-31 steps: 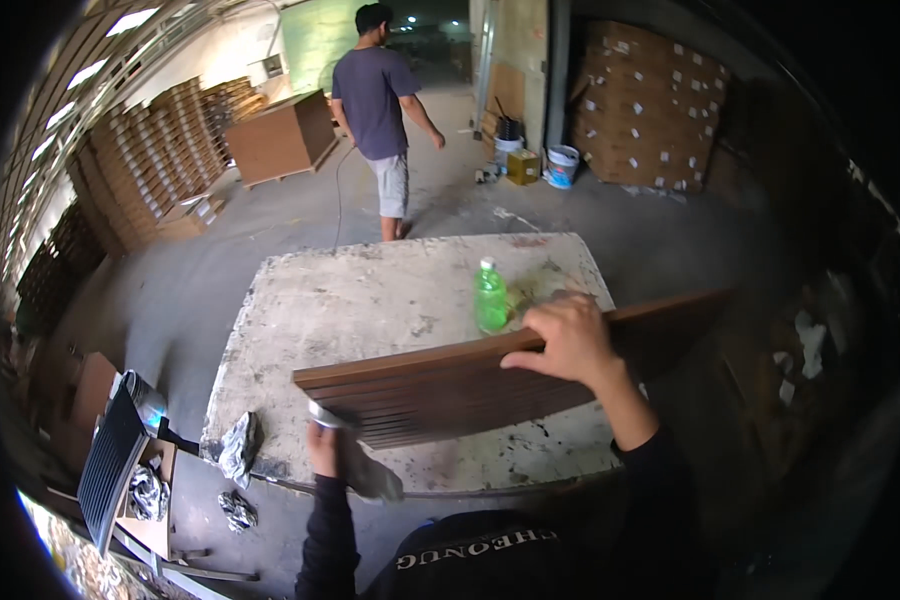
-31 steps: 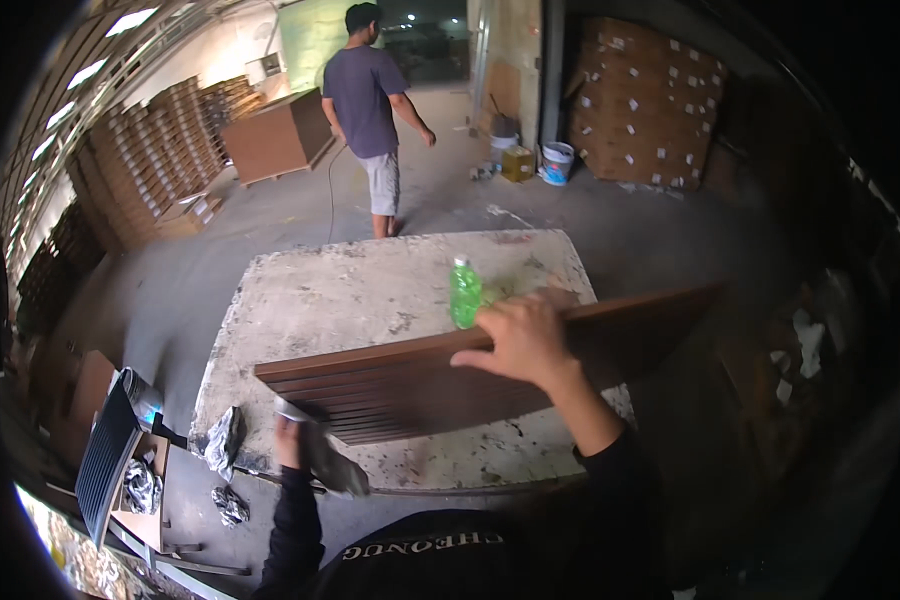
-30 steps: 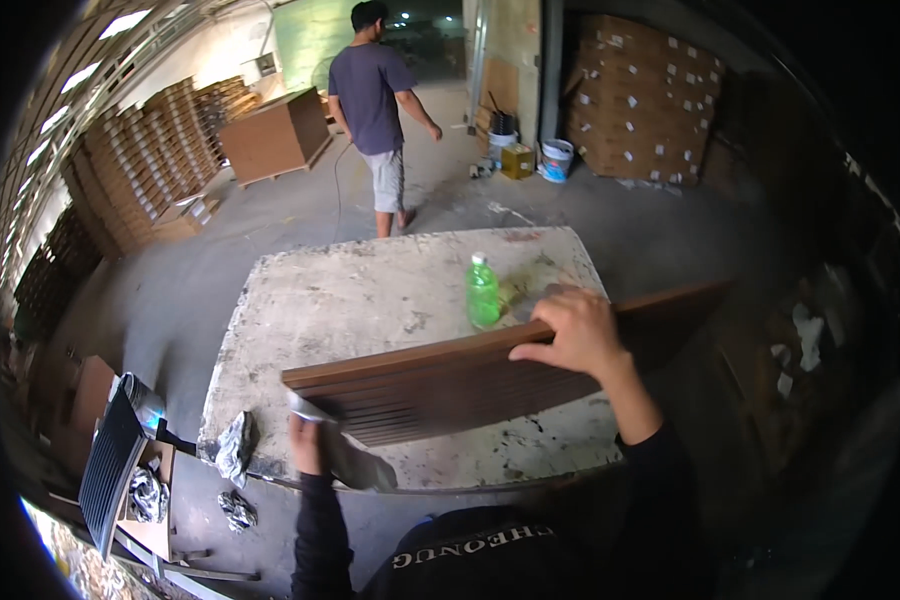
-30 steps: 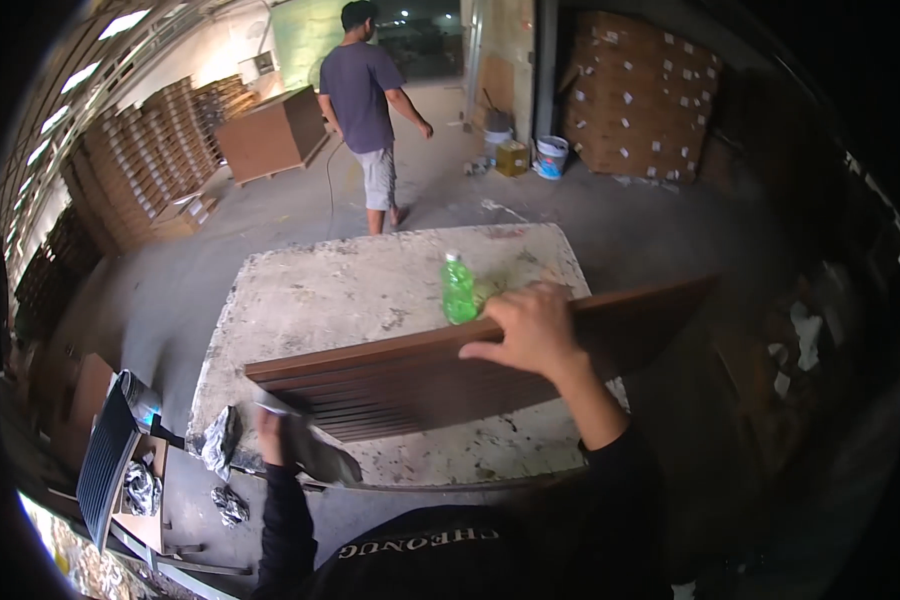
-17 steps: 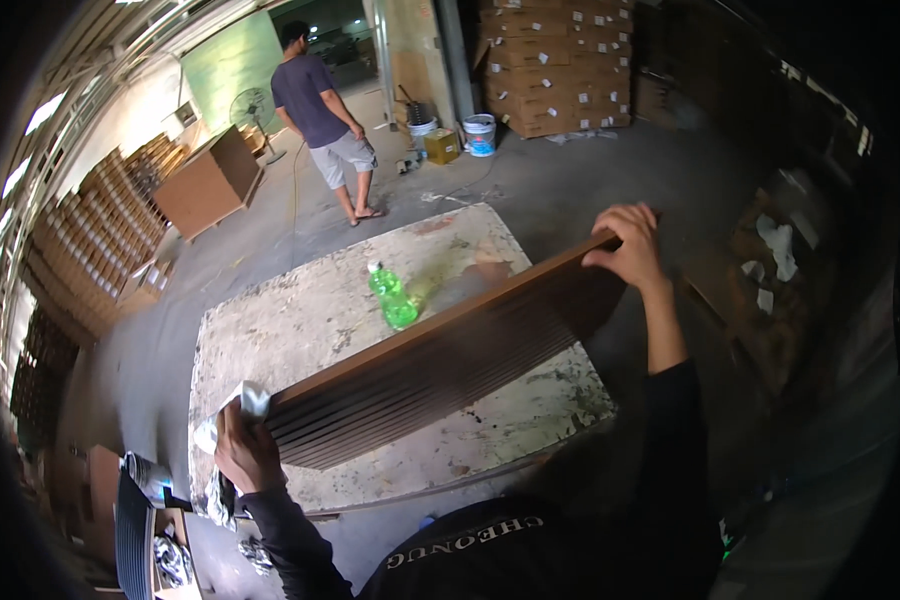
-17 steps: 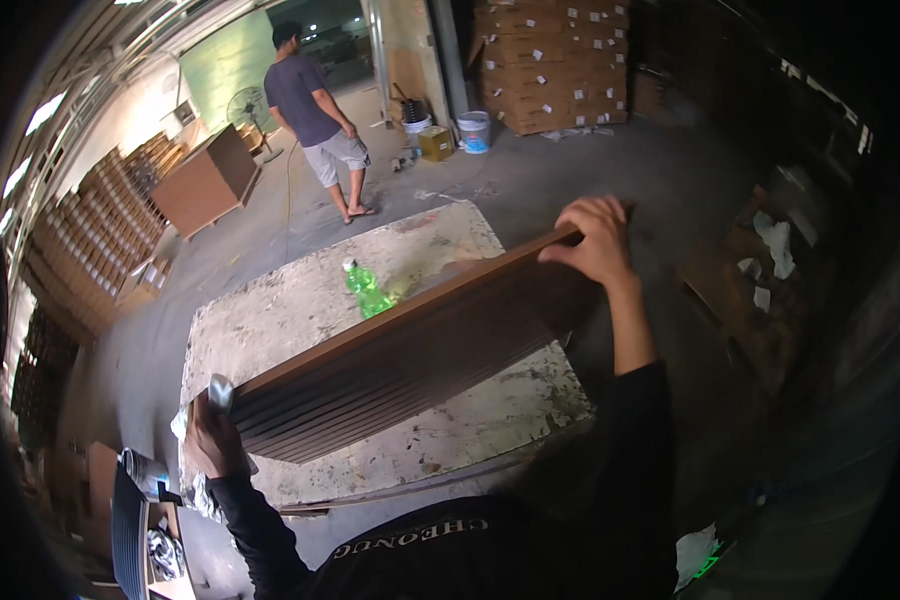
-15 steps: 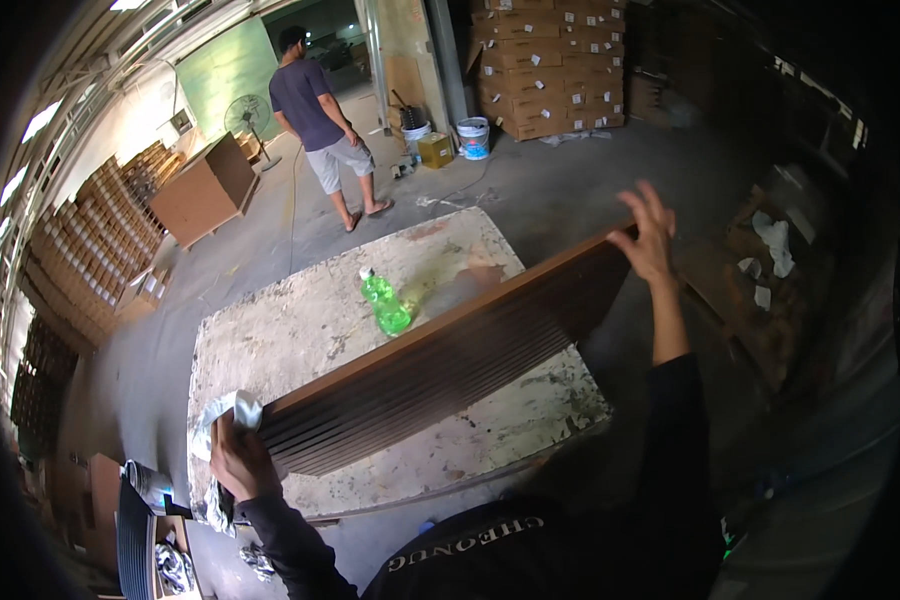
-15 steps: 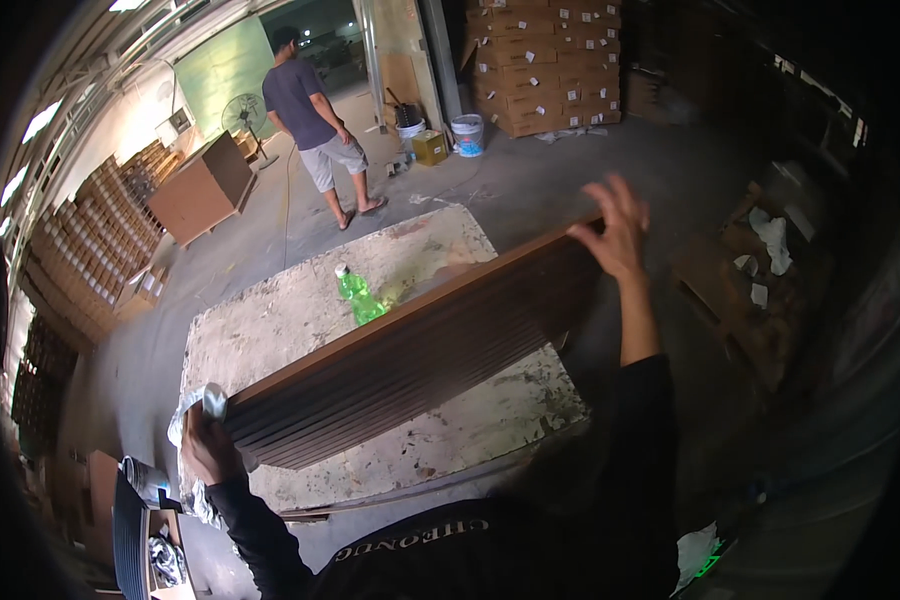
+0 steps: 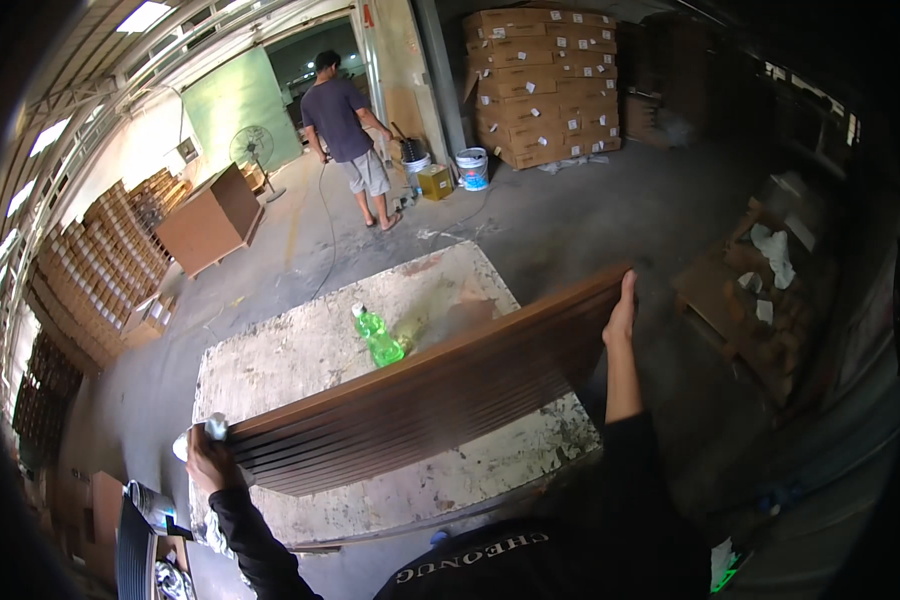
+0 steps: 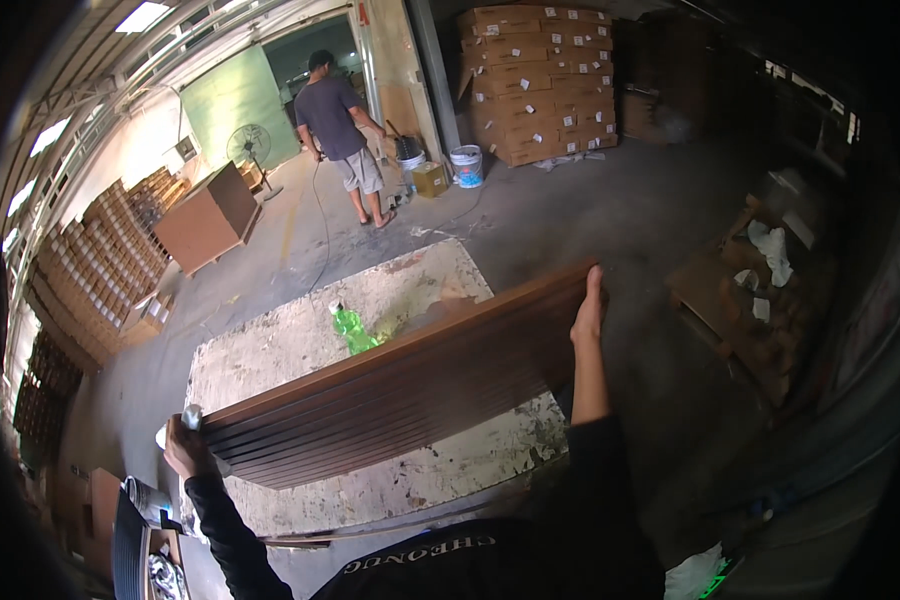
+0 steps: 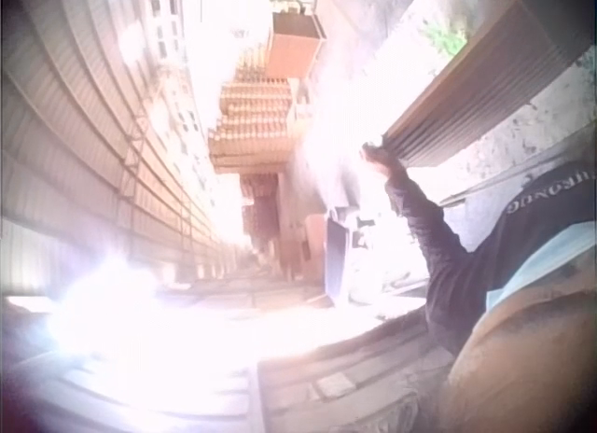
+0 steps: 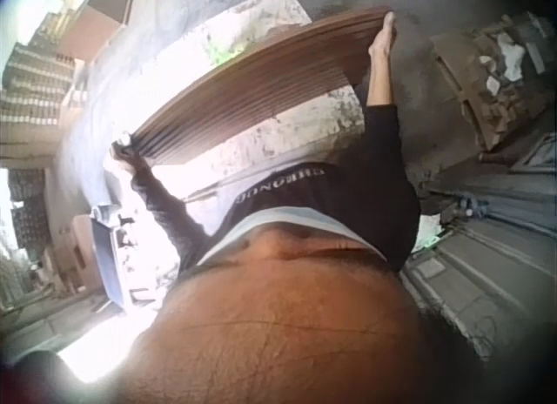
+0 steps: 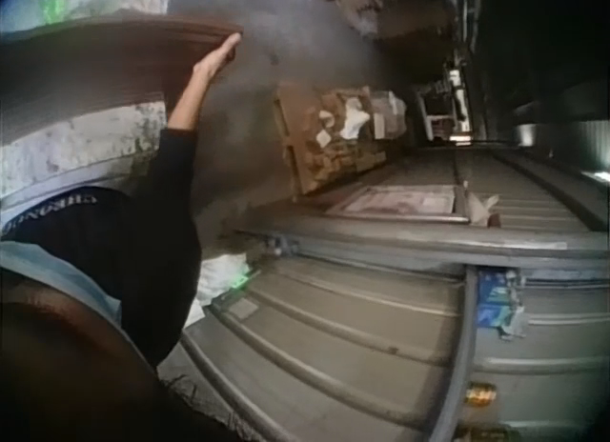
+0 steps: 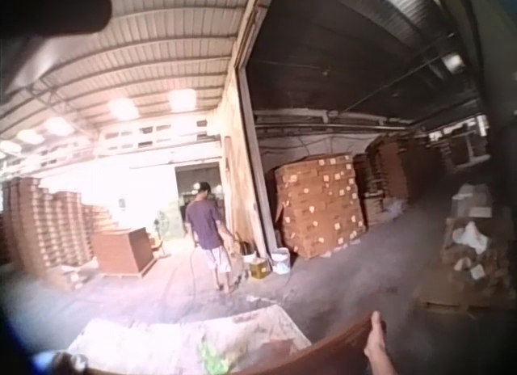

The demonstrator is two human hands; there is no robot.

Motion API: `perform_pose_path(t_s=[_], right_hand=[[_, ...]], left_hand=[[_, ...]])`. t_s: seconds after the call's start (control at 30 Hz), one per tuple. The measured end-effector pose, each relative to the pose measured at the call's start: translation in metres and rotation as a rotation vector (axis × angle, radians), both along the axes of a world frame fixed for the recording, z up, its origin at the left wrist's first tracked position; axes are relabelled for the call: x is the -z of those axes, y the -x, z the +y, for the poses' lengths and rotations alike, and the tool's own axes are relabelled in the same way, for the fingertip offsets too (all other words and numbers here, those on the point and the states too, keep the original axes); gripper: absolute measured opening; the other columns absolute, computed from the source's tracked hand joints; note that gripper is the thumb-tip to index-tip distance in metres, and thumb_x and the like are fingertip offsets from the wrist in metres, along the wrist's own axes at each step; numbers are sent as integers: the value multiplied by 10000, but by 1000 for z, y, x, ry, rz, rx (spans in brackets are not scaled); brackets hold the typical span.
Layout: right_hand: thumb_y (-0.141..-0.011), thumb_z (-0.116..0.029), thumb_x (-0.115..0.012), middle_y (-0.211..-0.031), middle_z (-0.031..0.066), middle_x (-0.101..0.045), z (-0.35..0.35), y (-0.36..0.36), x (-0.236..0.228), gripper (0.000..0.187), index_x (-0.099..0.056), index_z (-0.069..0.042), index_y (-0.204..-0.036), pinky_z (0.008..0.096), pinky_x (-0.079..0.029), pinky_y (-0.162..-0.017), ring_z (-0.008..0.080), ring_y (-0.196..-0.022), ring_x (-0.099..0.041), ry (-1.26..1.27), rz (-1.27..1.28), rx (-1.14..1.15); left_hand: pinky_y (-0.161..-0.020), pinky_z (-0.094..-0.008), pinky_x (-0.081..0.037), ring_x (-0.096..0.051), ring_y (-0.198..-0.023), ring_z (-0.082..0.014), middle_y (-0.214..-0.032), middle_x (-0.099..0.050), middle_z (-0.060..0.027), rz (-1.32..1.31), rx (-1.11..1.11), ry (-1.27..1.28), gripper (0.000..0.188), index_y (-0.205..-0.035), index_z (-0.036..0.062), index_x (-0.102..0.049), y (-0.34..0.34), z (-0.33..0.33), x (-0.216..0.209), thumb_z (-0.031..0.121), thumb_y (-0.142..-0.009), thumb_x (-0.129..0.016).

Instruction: The person wipes a slatted wooden furniture panel with a cloth, applying liquid from a green bottle onto the surface and edges before lifting the panel to wipe the underside.

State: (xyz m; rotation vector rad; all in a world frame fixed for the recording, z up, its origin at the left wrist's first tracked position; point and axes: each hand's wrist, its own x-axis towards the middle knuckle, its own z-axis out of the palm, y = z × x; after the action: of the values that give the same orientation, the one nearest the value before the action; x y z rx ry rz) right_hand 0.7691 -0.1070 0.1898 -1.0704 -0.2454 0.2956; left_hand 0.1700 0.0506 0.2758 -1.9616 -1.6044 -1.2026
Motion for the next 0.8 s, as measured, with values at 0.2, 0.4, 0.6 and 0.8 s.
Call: perform_pose_path(t_s=[0.2,0.4,0.6,0.8], right_hand=[[-750,-334,-732,-1246,129,-494,-5,71,49,641,-477,4,-1232,339,-359,-995,212,-1182,-438,130,-245,32],[-692,-186,-769,-1045,70,-593,6,140,13,513,-531,-22,-1116,310,-435,-878,159,-978,-556,-71,-406,-122],[-751,-87,-698,-961,53,-581,19,141,29,331,-538,-37,-1036,308,-457,-803,126,-907,-548,-282,-401,-50],[-833,3,-594,-1036,34,-582,8,133,25,234,-537,-39,-1057,286,-464,-833,128,-962,-555,-840,495,-425]], left_hand=[[-578,-375,-469,-607,-656,-312,-766,-610,-176,29,335,153,186,-855,20,-620,-72,-9,-20,-4,-726,-489],[-716,-444,-454,-584,-769,-362,-845,-611,-146,304,927,46,381,-994,18,-608,-272,-72,-37,134,-631,-615],[-725,-390,-455,-542,-850,-291,-830,-611,-120,431,1097,-65,257,-907,56,-571,-391,-111,-37,196,-692,-586],[-703,-391,-481,-543,-867,-299,-870,-582,-120,419,1094,7,358,-991,47,-558,-386,-116,-33,225,-691,-636]])
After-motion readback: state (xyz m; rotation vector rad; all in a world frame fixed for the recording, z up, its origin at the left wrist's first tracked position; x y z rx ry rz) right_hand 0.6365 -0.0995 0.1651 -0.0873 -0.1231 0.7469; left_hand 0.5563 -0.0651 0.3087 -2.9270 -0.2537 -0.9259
